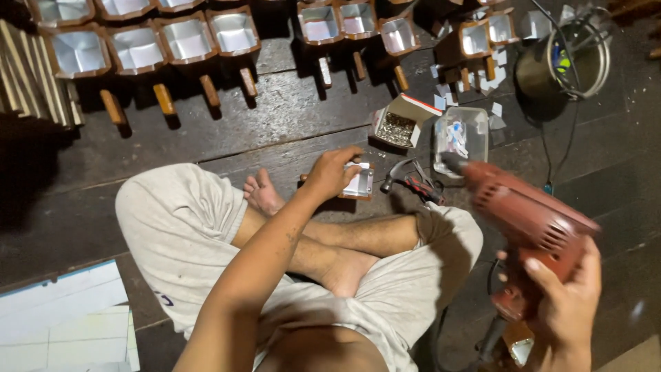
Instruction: The person sits on the floor and assembles small wooden scoops by attaching metal liners. They use pliers to secure nails and a power drill to fasten components. The person repeatedly picks up scoops, aligns parts, and uses tools to complete the assembly.
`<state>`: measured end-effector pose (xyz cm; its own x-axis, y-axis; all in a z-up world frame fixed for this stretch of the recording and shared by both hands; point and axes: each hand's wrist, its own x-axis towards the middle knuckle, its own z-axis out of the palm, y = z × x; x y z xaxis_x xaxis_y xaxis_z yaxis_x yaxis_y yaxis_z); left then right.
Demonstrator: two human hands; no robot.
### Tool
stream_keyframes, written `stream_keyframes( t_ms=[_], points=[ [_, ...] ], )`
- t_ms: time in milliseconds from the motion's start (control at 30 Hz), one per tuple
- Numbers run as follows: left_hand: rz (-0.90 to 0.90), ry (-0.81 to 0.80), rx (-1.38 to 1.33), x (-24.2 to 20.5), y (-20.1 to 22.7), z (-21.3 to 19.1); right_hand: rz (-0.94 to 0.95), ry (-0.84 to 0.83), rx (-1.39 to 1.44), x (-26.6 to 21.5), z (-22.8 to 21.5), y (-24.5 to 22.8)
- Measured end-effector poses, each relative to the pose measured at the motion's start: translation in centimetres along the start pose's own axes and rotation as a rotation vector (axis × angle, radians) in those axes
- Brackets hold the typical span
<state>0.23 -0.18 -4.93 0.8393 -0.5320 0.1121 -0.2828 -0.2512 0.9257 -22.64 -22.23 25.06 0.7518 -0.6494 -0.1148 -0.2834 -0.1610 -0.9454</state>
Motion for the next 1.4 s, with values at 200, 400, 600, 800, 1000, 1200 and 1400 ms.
stream_keyframes(
  t_ms=[200,400,600,800,1000,1200,1400],
  points=[
    [-0.027,-0.043,-0.045,-0.1,0.8,-0.6,-0.035,-0.187,-0.381,3.8,4.4,-0.9],
    [0.013,-0.02,-0.07,0.0,0.4,-0.4,-0.082,-0.384,-0.608,5.3,7.3,-4.2],
    [-0.039,-0.045,-0.121,0.0,0.4,-0.5,-0.05,-0.419,-0.751,6.0,8.3,-4.9],
    [0.012,-0.026,-0.112,0.0,-0.1,0.0,0.134,-0.416,-0.63,5.8,9.4,-5.2],
    [0.032,-0.011,-0.115,0.0,-0.2,0.1,0.07,-0.427,-0.711,5.9,9.2,-5.0],
    [0.048,-0.005,-0.094,-0.1,-0.6,0.4,0.131,-0.418,-0.684,5.4,10.4,-6.3],
    [0.044,-0.026,-0.072,-0.1,0.1,-0.2,0.251,-0.421,-0.674,5.4,11.0,-7.2]
  ],
)
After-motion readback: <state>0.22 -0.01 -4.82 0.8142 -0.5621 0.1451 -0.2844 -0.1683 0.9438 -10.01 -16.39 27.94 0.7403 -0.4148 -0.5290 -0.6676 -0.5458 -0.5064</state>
